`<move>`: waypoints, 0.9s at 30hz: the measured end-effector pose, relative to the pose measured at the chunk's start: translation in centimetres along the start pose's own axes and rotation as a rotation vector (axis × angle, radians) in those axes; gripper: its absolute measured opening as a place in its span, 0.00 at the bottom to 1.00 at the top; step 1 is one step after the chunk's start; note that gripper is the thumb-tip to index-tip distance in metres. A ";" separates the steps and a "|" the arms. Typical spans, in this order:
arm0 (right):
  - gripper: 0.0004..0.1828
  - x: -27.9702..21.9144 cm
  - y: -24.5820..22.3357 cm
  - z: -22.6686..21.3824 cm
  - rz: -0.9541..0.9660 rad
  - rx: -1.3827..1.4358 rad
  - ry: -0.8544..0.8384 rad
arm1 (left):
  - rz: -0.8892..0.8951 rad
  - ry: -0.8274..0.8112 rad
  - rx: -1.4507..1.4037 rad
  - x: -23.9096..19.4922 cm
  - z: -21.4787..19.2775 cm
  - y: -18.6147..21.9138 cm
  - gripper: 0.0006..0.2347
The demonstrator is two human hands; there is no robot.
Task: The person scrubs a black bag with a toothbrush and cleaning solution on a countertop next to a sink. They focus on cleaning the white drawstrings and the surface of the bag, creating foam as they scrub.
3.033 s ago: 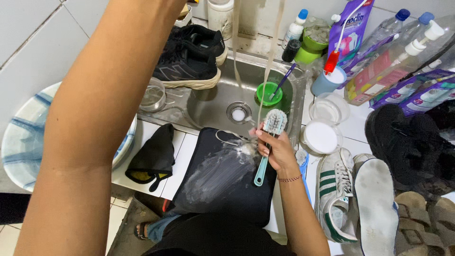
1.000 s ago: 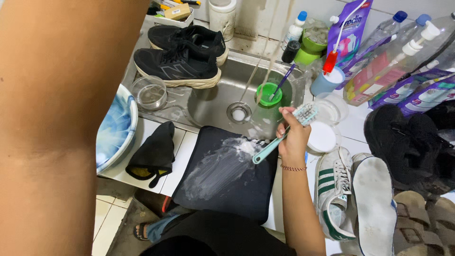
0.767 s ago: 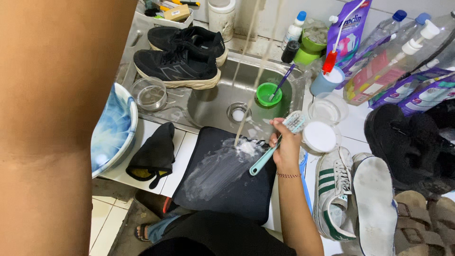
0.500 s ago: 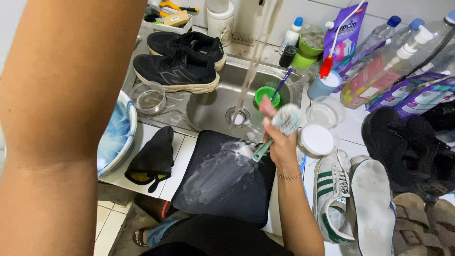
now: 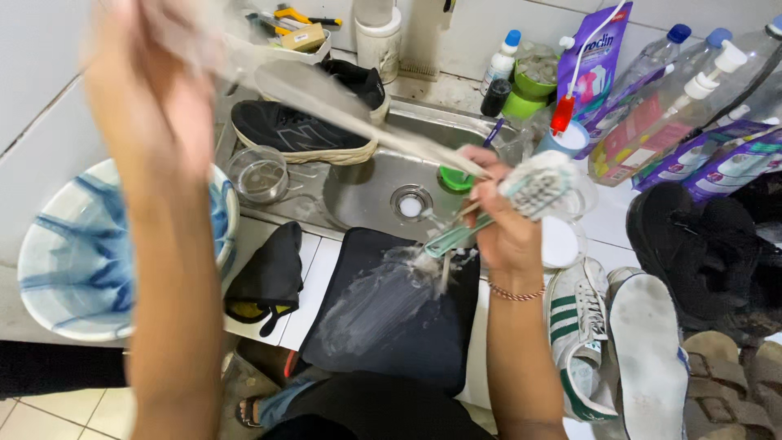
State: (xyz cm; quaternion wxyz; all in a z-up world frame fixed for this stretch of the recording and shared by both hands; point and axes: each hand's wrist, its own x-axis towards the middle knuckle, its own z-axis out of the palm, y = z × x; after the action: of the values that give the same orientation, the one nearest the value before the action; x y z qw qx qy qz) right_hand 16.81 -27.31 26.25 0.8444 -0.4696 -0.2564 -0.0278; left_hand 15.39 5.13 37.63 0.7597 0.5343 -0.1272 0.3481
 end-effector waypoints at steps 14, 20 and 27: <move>0.13 2.9 -9.6 5.1 0.380 -0.443 -0.324 | -1.300 0.133 -0.300 -26.1 0.4 -20.1 0.05; 0.08 2.5 -9.6 6.8 0.384 -0.302 -0.296 | -1.278 -0.002 -0.518 -26.3 0.6 -20.4 0.05; 0.05 2.4 -7.5 7.5 0.457 -0.119 -0.284 | -1.255 -0.152 -0.777 -25.1 -0.6 -17.9 0.23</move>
State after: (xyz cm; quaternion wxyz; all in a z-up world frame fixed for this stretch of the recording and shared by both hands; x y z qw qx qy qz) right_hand 13.72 -24.98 36.43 0.7551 -0.5633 -0.2577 0.2145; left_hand 9.06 -7.56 10.26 0.9393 0.2217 0.0356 -0.2595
